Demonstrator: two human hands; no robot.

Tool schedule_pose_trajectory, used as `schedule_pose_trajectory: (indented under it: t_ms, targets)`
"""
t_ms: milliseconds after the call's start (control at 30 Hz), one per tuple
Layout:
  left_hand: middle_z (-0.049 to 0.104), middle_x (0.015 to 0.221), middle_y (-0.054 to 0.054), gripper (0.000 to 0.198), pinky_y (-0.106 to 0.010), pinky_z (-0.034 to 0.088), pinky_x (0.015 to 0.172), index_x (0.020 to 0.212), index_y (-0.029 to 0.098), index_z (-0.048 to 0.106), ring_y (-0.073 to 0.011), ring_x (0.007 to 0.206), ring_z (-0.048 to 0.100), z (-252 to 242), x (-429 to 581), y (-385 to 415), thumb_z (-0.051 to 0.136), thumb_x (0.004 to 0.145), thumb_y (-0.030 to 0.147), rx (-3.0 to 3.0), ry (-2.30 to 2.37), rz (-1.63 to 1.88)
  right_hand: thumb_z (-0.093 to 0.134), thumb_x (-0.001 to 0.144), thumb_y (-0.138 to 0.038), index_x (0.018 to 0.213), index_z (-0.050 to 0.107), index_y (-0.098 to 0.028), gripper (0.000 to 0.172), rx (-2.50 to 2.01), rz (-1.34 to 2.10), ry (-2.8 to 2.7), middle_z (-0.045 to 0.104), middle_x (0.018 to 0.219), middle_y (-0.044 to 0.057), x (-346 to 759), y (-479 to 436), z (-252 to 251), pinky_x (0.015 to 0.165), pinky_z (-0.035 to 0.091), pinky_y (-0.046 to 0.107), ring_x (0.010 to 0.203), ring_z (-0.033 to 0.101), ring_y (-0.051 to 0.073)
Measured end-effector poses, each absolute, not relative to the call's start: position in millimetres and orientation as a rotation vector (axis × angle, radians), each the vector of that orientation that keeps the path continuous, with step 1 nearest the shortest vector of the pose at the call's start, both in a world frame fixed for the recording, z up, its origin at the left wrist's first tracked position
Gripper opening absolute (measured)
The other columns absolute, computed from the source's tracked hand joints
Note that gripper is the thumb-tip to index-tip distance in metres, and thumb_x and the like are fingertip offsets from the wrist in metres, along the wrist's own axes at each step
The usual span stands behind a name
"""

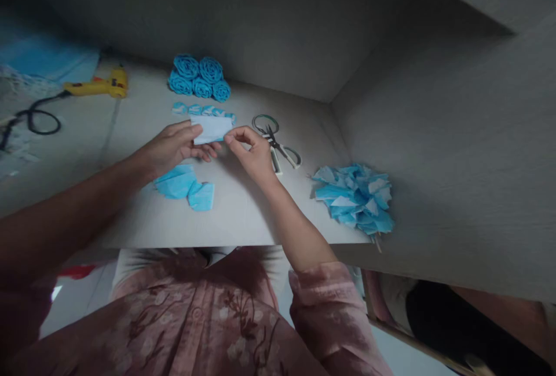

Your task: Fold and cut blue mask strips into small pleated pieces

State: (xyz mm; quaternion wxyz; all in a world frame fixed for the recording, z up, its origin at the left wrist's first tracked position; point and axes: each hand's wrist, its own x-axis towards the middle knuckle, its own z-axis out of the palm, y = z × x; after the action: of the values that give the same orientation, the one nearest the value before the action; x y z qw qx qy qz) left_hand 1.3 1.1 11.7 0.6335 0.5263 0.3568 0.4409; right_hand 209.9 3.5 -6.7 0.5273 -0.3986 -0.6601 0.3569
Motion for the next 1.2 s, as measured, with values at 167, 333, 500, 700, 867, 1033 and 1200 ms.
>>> schedule_pose_trajectory:
  t_ms: [167, 333, 500, 700, 867, 1033, 1200]
  targets:
    - [0.081, 0.086, -0.007, 0.034, -0.028, 0.054, 0.067, 0.100, 0.015, 0.073, -0.0171, 0.072, 0.072, 12.8, 0.0, -0.6, 0.092, 0.078, 0.031, 1.308, 0.929, 1.021, 0.079, 0.089, -0.051, 0.084, 0.072, -0.022, 0.030, -0.946, 0.844, -1.582, 0.074, 0.086, 0.000, 210.4, 5.3, -9.1, 0.091, 0.055, 0.033, 0.085, 0.067, 0.015]
    - [0.080, 0.079, -0.005, 0.022, -0.027, 0.052, 0.067, 0.092, 0.016, 0.073, -0.0154, 0.070, 0.071, 7.1, 0.5, 3.5, 0.089, 0.079, 0.025, 1.315, 0.967, 1.068, 0.079, 0.090, -0.054, 0.085, 0.072, -0.022, 0.033, -0.944, 0.855, -1.585, 0.073, 0.086, 0.000, 209.6, 4.1, -9.2, 0.089, 0.055, 0.033, 0.084, 0.066, 0.015]
    - [0.079, 0.076, -0.004, 0.020, -0.026, 0.052, 0.066, 0.093, 0.015, 0.074, -0.0148, 0.067, 0.072, 1.6, -1.1, 7.8, 0.087, 0.082, 0.027, 1.319, 1.005, 1.124, 0.077, 0.088, -0.071, 0.091, 0.071, -0.023, 0.048, -0.960, 0.874, -1.598, 0.075, 0.089, 0.001, 209.4, 8.0, -15.5, 0.089, 0.056, 0.035, 0.087, 0.069, 0.018]
    - [0.077, 0.078, -0.003, 0.023, -0.028, 0.059, 0.072, 0.098, 0.014, 0.075, -0.0160, 0.071, 0.074, 4.4, -1.6, 4.7, 0.086, 0.083, 0.028, 1.437, 1.002, 1.115, 0.080, 0.080, -0.083, 0.162, 0.045, -0.033, 0.103, -0.915, 0.984, -1.654, 0.076, 0.103, 0.003, 212.0, 17.1, -28.4, 0.095, 0.063, 0.045, 0.097, 0.075, 0.024]
    - [0.078, 0.087, -0.001, 0.022, -0.030, 0.061, 0.078, 0.105, 0.016, 0.075, -0.0163, 0.078, 0.074, 5.2, 0.7, 3.3, 0.082, 0.084, 0.020, 1.503, 1.066, 1.161, 0.077, 0.084, -0.082, 0.159, 0.053, -0.031, 0.093, -0.888, 1.031, -1.714, 0.078, 0.126, 0.009, 213.5, 18.1, -32.8, 0.100, 0.064, 0.049, 0.110, 0.076, 0.028]
    - [0.077, 0.093, 0.000, 0.038, -0.029, 0.060, 0.078, 0.124, 0.020, 0.072, -0.0136, 0.078, 0.071, 8.3, 4.1, 2.8, 0.079, 0.086, 0.015, 1.355, 0.960, 1.304, 0.071, 0.091, -0.078, 0.160, 0.054, -0.031, 0.085, -0.912, 0.908, -1.726, 0.069, 0.152, 0.009, 210.6, 14.8, -31.2, 0.106, 0.064, 0.049, 0.124, 0.073, 0.030]
    - [0.075, 0.084, -0.004, 0.020, -0.028, 0.056, 0.070, 0.099, 0.016, 0.077, -0.0151, 0.074, 0.071, 9.2, 5.4, -1.9, 0.083, 0.090, 0.032, 1.257, 0.909, 1.048, 0.068, 0.098, -0.069, 0.166, 0.046, -0.034, 0.080, -0.955, 0.737, -1.750, 0.065, 0.157, 0.008, 209.9, 10.6, -28.0, 0.101, 0.065, 0.046, 0.115, 0.073, 0.027]
